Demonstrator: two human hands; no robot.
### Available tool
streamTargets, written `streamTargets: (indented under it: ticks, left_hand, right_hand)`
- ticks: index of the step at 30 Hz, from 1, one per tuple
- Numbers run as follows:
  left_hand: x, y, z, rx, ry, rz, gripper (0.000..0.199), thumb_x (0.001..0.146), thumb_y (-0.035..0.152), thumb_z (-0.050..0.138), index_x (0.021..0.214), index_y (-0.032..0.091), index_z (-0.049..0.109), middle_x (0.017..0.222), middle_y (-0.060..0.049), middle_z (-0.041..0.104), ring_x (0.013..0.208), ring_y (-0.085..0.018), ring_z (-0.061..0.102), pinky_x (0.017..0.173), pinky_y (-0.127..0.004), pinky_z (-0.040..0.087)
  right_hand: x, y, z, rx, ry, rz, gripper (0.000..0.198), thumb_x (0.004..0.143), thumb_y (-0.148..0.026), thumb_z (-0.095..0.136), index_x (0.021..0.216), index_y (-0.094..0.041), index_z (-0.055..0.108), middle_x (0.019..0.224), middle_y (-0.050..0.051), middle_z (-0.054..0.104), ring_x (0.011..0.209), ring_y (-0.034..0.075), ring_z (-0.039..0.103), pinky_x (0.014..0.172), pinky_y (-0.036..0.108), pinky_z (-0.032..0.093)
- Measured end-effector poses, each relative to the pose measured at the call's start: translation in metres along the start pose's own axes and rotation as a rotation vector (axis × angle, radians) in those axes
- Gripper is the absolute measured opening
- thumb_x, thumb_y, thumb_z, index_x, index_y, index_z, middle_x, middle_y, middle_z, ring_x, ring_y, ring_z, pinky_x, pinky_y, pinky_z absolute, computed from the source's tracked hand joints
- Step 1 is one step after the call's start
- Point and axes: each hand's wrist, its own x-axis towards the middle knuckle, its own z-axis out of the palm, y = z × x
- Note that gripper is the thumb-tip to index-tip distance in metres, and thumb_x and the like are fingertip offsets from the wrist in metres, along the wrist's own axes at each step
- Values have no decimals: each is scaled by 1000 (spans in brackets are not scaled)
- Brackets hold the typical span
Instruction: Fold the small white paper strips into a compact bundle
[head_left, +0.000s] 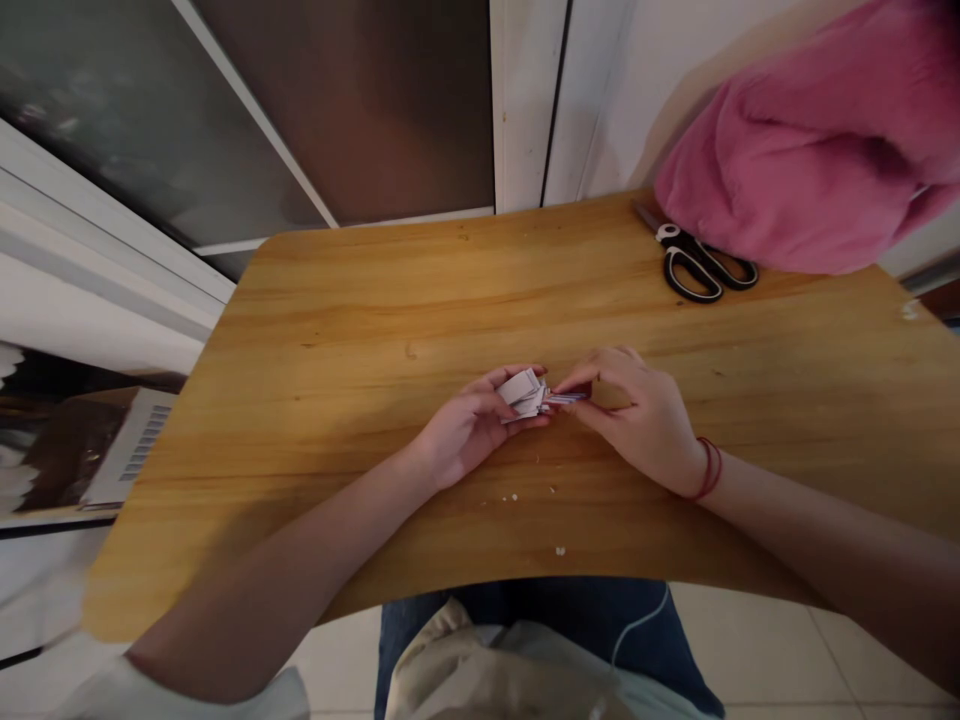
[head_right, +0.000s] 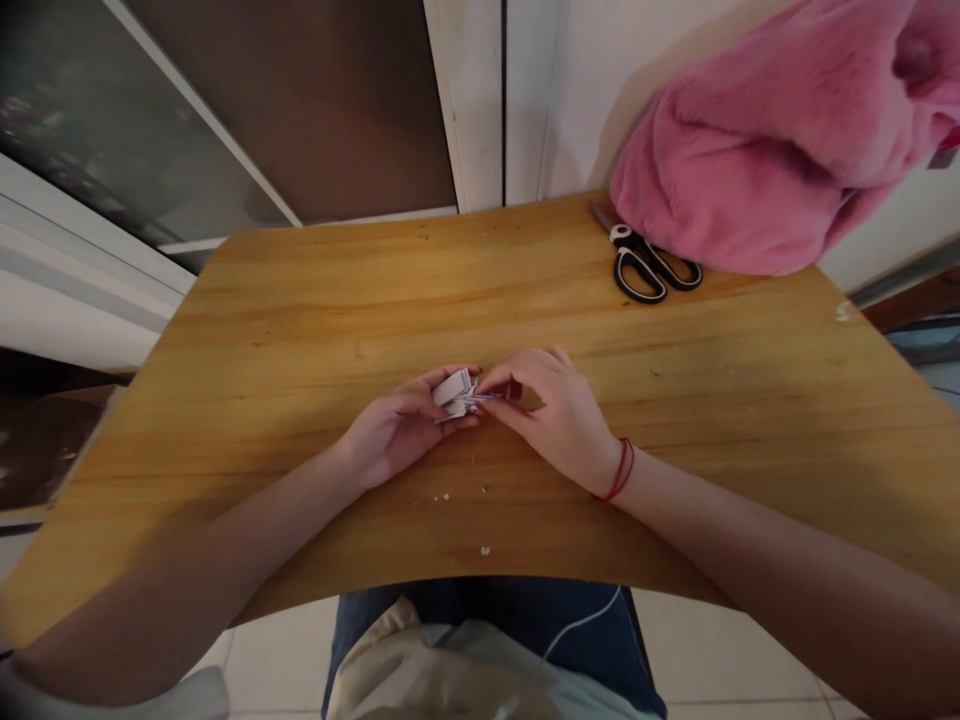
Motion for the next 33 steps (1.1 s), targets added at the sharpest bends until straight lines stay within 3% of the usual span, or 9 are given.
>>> streamTargets:
  ticks: [8,18,24,28,33]
  left_hand:
    - [0,-2,0,23,19,3,29,76,5,53,102,9,64,91,-9,70,81,-17,67,81,-31,53]
    - [0,-5,2,114,-5,32,19,85,16,55,102,11,63,93,-9,69,84,-17,66,82,-31,52]
    - [0,-6,0,165,-41,12,19,86,29,61,97,14,64,86,-7,67,75,-16,64,63,-26,51]
    - [-1,-6,0,196,-81,-6,28,85,38,62,99,14,65,85,-7,68,72,-15,63,59,-25,50]
    - [-2,-6,2,249,-107,-76,32,82,41,67,99,14,66,82,-6,66,67,-12,61,55,-22,49]
  right_hand:
    - [3,1,-2,71,-74,263,28,84,-41,66,71,-18,59,64,0,59,59,12,50,54,26,36]
    - [15,0,-12,619,-502,548,37,84,-50,63,65,-18,60,55,-3,54,48,7,45,45,21,33]
    - [23,3,-23,912,-776,696,50,85,-55,58,53,-17,55,39,-5,46,32,3,30,32,20,16]
    - [23,4,-24,987,-1018,816,52,83,-56,59,51,-15,55,34,-5,46,25,2,27,27,18,11]
    - [21,6,-21,930,-1166,891,55,81,-60,62,50,-15,54,31,-6,43,23,2,26,25,16,9]
